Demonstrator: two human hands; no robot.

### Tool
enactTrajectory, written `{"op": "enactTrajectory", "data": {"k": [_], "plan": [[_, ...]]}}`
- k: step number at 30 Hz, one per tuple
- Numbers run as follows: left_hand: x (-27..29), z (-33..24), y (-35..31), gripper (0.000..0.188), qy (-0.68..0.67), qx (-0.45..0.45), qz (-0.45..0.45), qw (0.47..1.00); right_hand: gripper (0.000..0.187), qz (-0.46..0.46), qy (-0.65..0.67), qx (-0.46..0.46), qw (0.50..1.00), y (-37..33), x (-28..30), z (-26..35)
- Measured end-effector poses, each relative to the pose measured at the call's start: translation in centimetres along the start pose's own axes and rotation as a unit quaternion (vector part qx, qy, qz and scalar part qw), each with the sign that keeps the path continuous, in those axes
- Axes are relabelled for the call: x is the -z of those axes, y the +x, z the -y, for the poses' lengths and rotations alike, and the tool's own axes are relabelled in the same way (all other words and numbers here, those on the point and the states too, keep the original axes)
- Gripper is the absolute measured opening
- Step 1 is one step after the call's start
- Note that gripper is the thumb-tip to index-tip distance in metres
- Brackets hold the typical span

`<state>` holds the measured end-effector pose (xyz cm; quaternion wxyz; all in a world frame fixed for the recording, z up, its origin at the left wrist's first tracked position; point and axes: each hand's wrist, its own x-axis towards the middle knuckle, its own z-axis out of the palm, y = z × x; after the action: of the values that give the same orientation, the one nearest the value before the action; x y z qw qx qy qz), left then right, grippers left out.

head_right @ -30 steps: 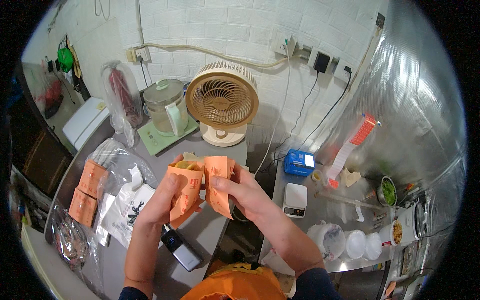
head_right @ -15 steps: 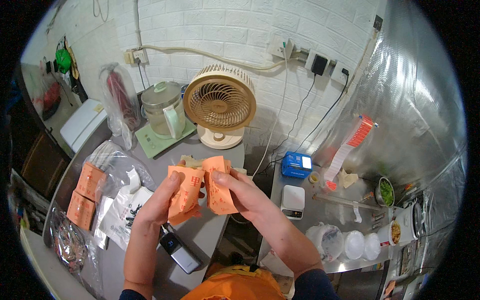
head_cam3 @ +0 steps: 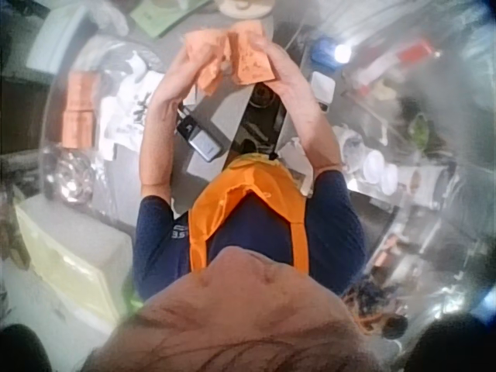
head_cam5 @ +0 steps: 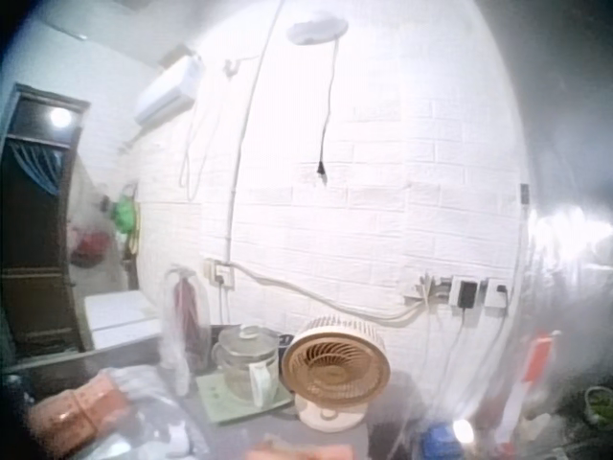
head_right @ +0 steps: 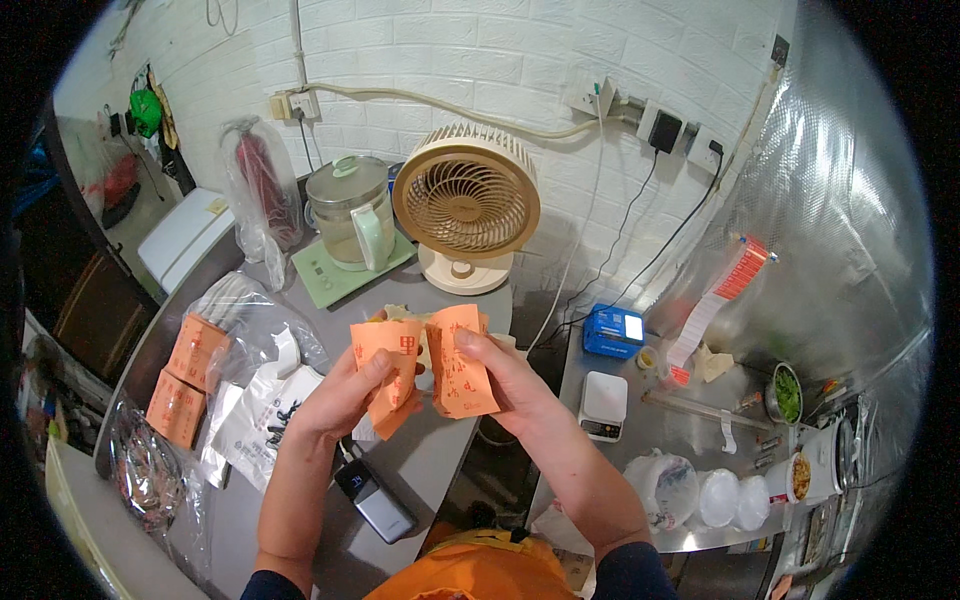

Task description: The person takes a seasoning bottle from a drawer, sprinkles seasoning onto food, and then uses tongs to add lettuce and meat into bread to assemble a sandwich.

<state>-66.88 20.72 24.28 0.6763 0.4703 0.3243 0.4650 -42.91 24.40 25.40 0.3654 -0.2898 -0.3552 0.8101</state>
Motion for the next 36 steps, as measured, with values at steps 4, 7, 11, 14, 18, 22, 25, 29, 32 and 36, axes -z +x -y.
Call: {"op": "enactTrajectory", "data": {"k": [4, 7, 11, 14, 18, 22, 25, 29, 32, 36], "plan": [[-0.6, -0.5, -0.2, 0.075, 0.007, -0.003, 0.034, 0.999, 0.061, 0.002, -0.007, 0.004, 1.000, 0.1, 0.3, -0.1], [-1.0, -0.8, -0.4, 0.072, -0.009, -0.005, 0.036, 0.999, 0.061, -0.018, -0.022, 0.018, 0.999, -0.1, -0.1, -0.1], [-1.0, -1.3, -0.3, 0.070, -0.017, 0.038, 0.022, 0.999, 0.061, -0.031, -0.031, 0.022, 0.999, 0.1, 0.2, -0.4], [-1.0, -1.7, -0.3, 0.072, -0.020, 0.055, 0.011, 0.998, 0.061, -0.012, -0.020, 0.012, 1.000, 0.0, 0.4, 0.1], [-0.8, -1.8, -0.3, 0.074, -0.025, 0.055, 0.001, 0.998, 0.060, -0.014, -0.006, 0.002, 1.000, 0.0, 0.1, 0.8], [-0.8, -1.7, -0.3, 0.074, -0.023, 0.041, -0.021, 0.999, 0.063, -0.031, -0.023, -0.004, 0.999, 1.3, 0.1, 1.5], [-0.6, -1.3, 0.1, 0.073, -0.016, 0.031, -0.034, 0.999, 0.065, -0.045, -0.023, -0.014, 0.999, 2.7, 0.2, 2.2], [-0.8, -1.9, -0.1, 0.070, -0.055, 0.026, -0.032, 0.998, 0.072, -0.042, -0.028, -0.004, 0.999, 3.0, -0.3, 2.8], [-0.7, -2.1, -0.3, 0.073, -0.054, 0.022, -0.045, 0.997, 0.074, -0.041, -0.030, 0.000, 0.999, 2.8, -1.3, 2.9], [-0.6, -1.8, 0.0, 0.085, -0.082, 0.015, -0.066, 0.994, 0.071, -0.032, 0.003, 0.003, 0.999, 2.8, -1.0, 2.7]]}}
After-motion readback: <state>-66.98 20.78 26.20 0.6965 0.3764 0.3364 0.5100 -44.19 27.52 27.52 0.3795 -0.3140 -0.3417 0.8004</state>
